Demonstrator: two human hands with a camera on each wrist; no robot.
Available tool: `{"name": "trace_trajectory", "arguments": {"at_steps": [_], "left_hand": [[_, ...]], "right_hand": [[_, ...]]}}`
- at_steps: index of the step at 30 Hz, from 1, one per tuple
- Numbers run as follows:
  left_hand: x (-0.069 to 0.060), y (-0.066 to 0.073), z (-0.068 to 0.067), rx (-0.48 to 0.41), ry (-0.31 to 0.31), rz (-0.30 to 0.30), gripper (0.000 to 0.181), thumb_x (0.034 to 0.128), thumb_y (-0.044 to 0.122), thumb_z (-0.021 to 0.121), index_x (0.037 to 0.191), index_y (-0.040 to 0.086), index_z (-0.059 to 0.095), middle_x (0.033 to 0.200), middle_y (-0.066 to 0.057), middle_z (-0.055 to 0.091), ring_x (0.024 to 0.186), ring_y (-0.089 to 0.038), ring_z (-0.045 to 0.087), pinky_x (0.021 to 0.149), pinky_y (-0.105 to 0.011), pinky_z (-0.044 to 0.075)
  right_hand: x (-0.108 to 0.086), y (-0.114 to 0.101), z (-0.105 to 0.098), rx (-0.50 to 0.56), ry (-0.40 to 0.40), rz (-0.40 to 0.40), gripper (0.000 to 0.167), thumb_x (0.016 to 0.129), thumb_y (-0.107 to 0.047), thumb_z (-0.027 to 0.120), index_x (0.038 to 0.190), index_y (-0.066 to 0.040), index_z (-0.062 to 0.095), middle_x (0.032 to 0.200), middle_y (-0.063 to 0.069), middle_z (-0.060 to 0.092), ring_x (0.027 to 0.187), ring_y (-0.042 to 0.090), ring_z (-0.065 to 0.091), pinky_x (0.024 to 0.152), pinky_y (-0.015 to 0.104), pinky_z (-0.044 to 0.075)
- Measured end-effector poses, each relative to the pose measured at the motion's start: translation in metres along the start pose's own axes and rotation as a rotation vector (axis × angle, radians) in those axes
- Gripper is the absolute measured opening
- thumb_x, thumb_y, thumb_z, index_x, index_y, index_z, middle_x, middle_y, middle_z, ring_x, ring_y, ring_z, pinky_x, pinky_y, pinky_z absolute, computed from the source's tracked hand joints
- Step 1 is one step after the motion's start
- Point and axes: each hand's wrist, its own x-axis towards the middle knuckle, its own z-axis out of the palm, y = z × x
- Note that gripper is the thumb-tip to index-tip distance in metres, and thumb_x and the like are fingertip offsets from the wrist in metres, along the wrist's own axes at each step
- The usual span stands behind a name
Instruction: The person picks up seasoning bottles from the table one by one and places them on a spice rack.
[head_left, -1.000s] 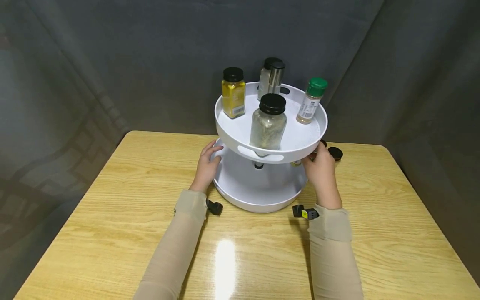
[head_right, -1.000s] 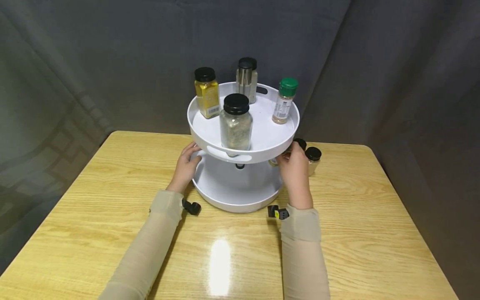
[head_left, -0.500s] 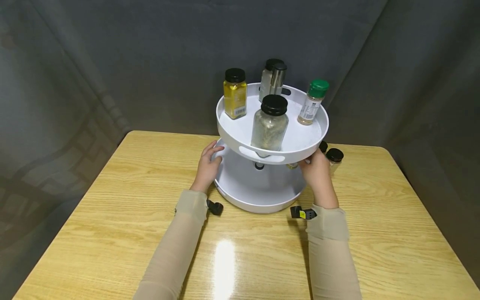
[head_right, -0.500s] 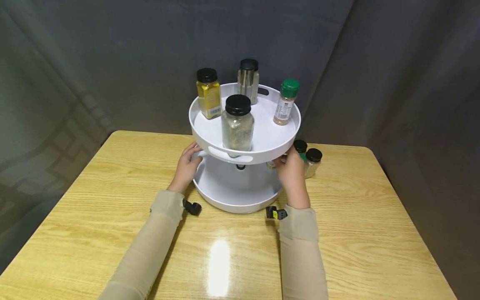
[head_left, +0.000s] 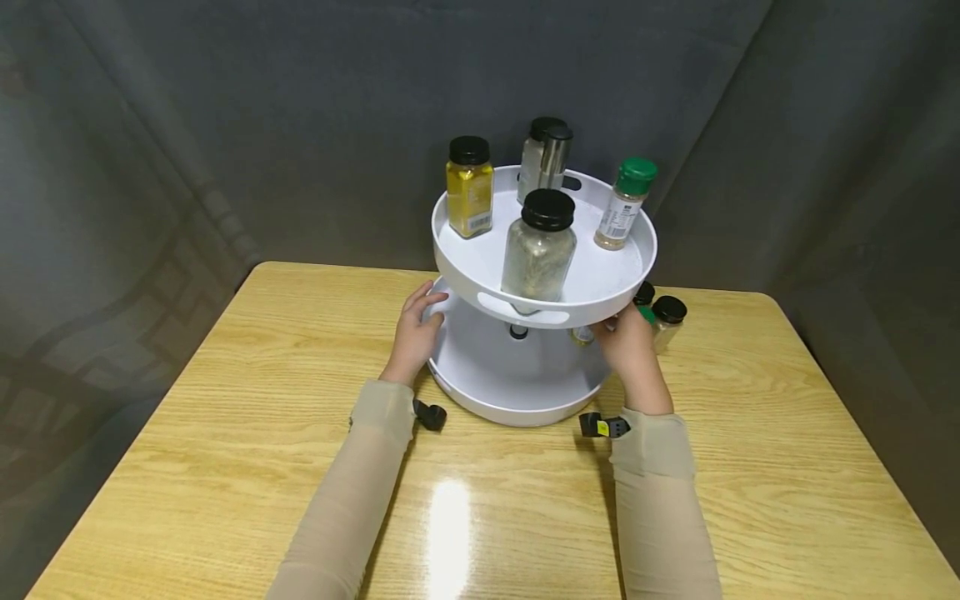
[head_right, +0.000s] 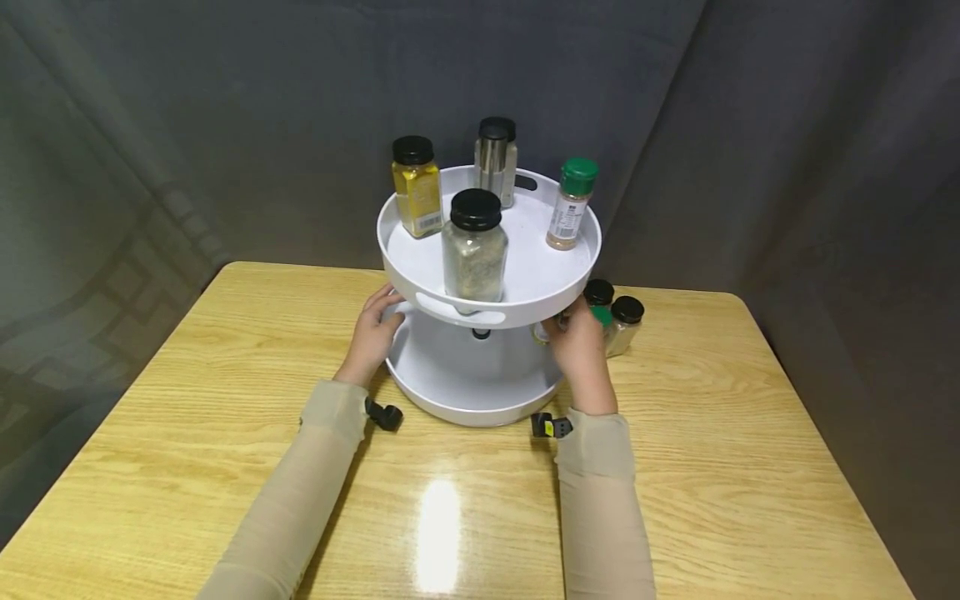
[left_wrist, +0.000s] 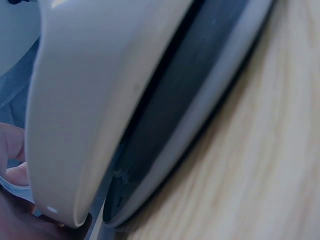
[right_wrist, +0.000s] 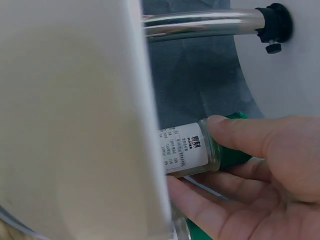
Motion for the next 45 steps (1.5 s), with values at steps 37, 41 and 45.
{"name": "trace_trajectory", "arguments": {"at_steps": [37, 41, 45], "left_hand": [[0.0, 0.002, 0.0, -0.015, -0.003, -0.021, 0.033, 0.0976, 0.001, 0.052, 0.129, -0.003, 0.065, 0.161, -0.008, 0.036, 0.152, -0.028, 0.025, 0.125, -0.039, 0.018], [0.0, 0.002, 0.0, -0.017, -0.002, -0.023, 0.033, 0.098, 0.001, 0.052, 0.128, -0.003, 0.065, 0.161, -0.007, 0.036, 0.152, -0.028, 0.025, 0.125, -0.039, 0.018], [0.0, 0.001, 0.0, -0.023, -0.005, -0.03, 0.033, 0.0987, 0.001, 0.051, 0.129, -0.002, 0.065, 0.161, -0.007, 0.036, 0.152, -0.028, 0.024, 0.125, -0.039, 0.018]], "right_hand": [[0.002, 0.012, 0.007, -0.002, -0.012, 0.052, 0.044, 0.099, -0.002, 0.055, 0.137, 0.017, 0.043, 0.123, 0.04, 0.055, 0.114, 0.053, 0.056, 0.099, 0.06, 0.05], [0.002, 0.011, 0.007, -0.012, -0.014, 0.053, 0.043, 0.099, -0.004, 0.055, 0.135, 0.016, 0.045, 0.121, 0.038, 0.056, 0.112, 0.052, 0.058, 0.096, 0.06, 0.051], [0.002, 0.011, 0.007, -0.019, -0.021, 0.059, 0.044, 0.1, -0.006, 0.056, 0.137, 0.015, 0.044, 0.121, 0.038, 0.057, 0.112, 0.051, 0.058, 0.094, 0.06, 0.051]]}}
